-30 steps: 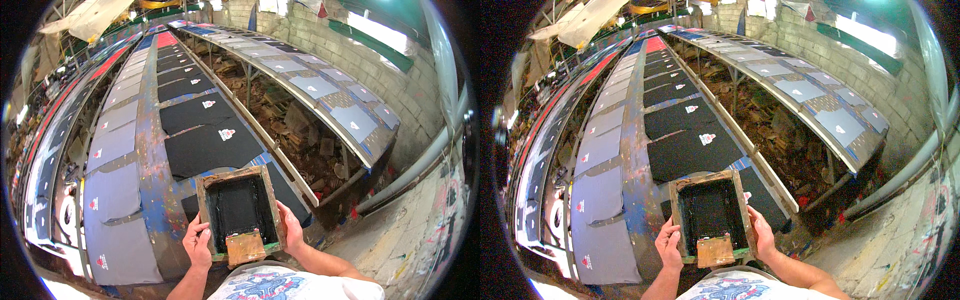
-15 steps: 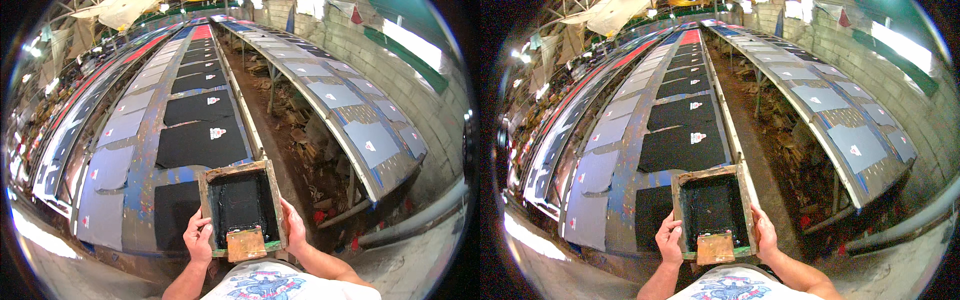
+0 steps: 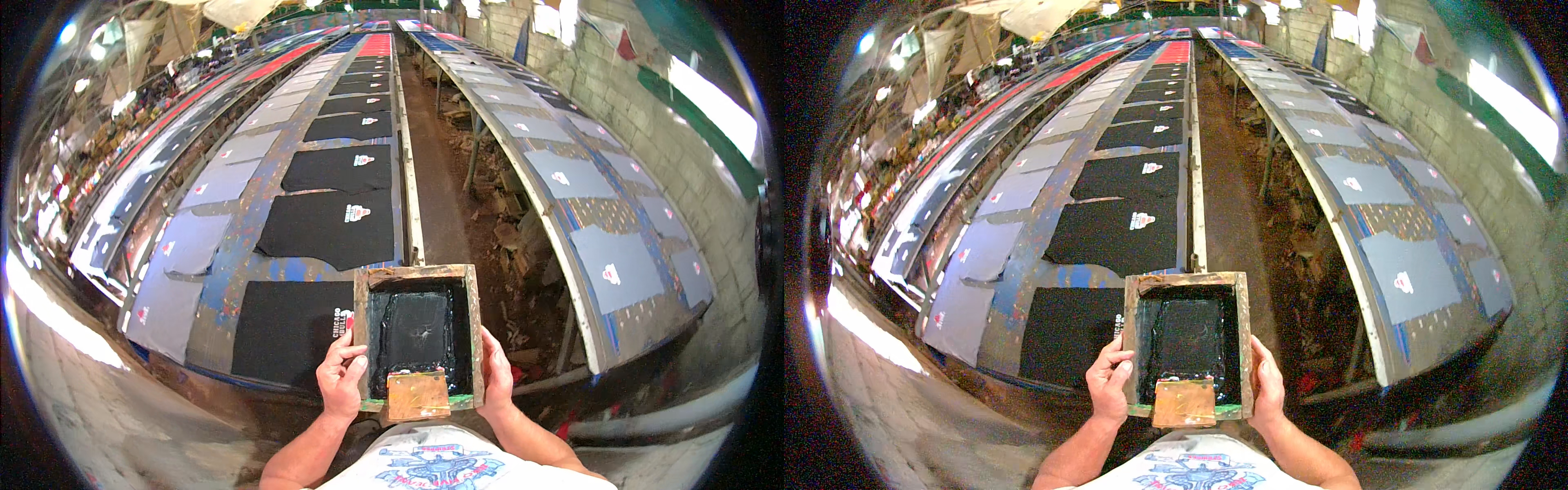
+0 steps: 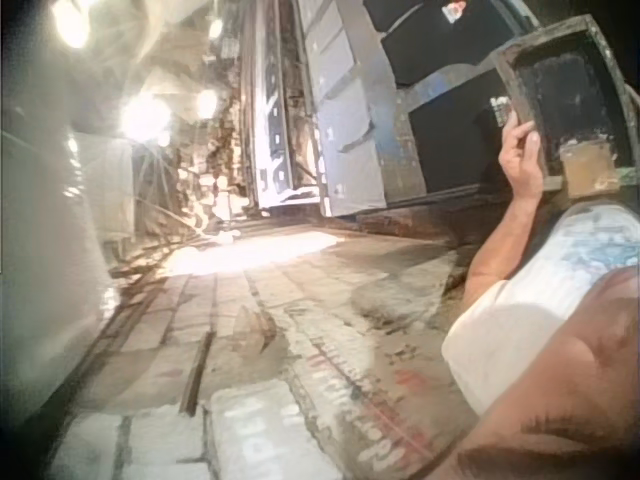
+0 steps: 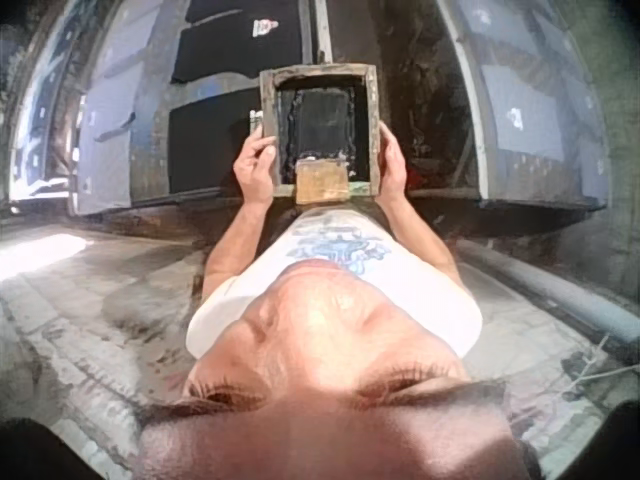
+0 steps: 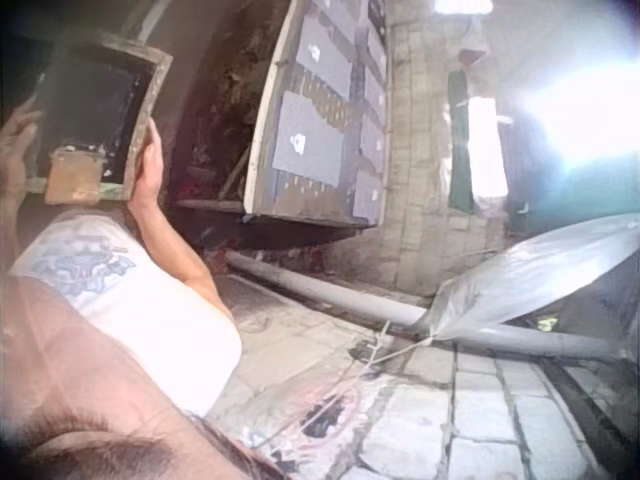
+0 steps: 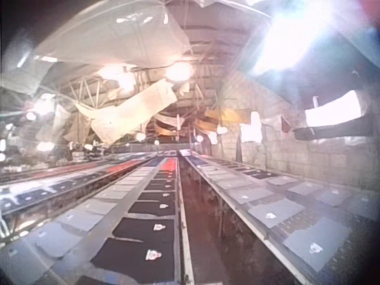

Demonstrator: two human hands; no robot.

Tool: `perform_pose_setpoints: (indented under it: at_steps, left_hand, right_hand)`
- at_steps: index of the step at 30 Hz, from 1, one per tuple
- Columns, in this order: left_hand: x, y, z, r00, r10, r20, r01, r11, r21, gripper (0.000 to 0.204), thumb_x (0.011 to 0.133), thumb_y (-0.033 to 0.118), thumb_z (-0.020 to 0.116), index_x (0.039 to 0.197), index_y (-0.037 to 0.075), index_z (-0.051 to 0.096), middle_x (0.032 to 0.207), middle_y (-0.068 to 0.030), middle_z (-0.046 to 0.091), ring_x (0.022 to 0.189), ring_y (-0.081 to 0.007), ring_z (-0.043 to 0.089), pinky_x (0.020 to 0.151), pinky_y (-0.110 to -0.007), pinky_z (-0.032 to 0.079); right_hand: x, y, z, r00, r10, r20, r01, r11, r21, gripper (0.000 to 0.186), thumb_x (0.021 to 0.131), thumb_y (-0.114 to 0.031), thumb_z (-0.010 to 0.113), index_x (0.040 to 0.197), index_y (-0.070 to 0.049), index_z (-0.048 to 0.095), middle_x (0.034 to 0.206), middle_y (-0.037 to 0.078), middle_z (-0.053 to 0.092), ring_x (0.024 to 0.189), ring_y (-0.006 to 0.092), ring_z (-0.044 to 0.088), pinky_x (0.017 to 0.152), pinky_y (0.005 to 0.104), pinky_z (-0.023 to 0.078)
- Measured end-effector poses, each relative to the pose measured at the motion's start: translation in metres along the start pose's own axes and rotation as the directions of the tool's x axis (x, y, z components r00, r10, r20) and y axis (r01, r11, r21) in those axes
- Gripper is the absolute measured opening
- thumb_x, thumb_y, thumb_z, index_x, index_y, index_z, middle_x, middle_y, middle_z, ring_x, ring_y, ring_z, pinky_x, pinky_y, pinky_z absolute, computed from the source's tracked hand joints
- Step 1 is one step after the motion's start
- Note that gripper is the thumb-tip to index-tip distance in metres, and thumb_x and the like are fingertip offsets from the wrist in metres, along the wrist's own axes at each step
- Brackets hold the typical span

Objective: The person uses a squeegee to spread black ink across a screen printing frame placed over t-shirts. The person repeatedly moves the squeegee back and forth to evenly coat the screen, then lifts the frame to reveal printed shirts underneath.

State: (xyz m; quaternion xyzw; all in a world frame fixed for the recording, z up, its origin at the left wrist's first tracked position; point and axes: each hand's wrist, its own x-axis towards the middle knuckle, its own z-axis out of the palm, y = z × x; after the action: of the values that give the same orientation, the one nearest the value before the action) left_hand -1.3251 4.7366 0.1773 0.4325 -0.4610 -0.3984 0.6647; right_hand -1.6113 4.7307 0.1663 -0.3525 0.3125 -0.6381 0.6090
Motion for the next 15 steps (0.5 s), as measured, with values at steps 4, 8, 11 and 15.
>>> perform_pose_setpoints:
  at_steps: [4,8,11,15]
  left_hand:
    - [0.002,-0.011,-0.002,0.998,0.009,-0.058,-0.01,1.0,-0.026,0.019,0.101,0.005,0.073,0.116,-0.005,0.08,0.164,-0.0309,0.058,0.157,-0.0357,0.052,0.132,-0.048,0.035]
    - [0.001,-0.02,0.002,0.992,0.013,-0.124,-0.015,1.0,-0.018,0.02,0.102,0.005,0.07,0.116,-0.004,0.081,0.164,-0.0298,0.057,0.155,-0.0349,0.054,0.131,-0.047,0.035]
    - [0.004,-0.023,0.009,0.983,0.039,-0.182,-0.039,0.999,0.004,0.02,0.104,0.005,0.068,0.118,-0.004,0.08,0.164,-0.0292,0.058,0.152,-0.0332,0.056,0.129,-0.046,0.039]
    - [0.0,-0.031,0.031,0.946,0.064,-0.318,-0.022,0.991,0.134,0.021,0.105,0.007,0.069,0.119,-0.004,0.079,0.164,-0.0294,0.058,0.149,-0.0314,0.059,0.127,-0.045,0.041]
  right_hand:
    - [0.019,-0.003,0.003,0.999,0.028,0.037,-0.026,0.999,-0.042,0.086,0.112,-0.055,0.062,0.169,0.005,0.041,0.167,0.019,0.055,0.153,0.0288,0.054,0.13,0.0466,0.04]
    - [0.045,-0.004,-0.004,0.996,0.058,0.071,-0.048,0.989,-0.138,0.086,0.111,-0.055,0.063,0.17,0.005,0.041,0.169,0.019,0.053,0.155,0.0289,0.052,0.132,0.0459,0.037]
    - [0.069,-0.003,-0.008,0.984,0.134,0.121,-0.121,0.987,-0.107,0.087,0.111,-0.055,0.064,0.17,0.006,0.041,0.17,0.02,0.053,0.155,0.03,0.052,0.132,0.0456,0.038]
    - [0.116,0.006,-0.021,0.942,0.225,0.248,-0.207,0.974,-0.097,0.088,0.111,-0.053,0.066,0.17,0.007,0.04,0.17,0.021,0.053,0.154,0.0306,0.054,0.132,0.0458,0.039]
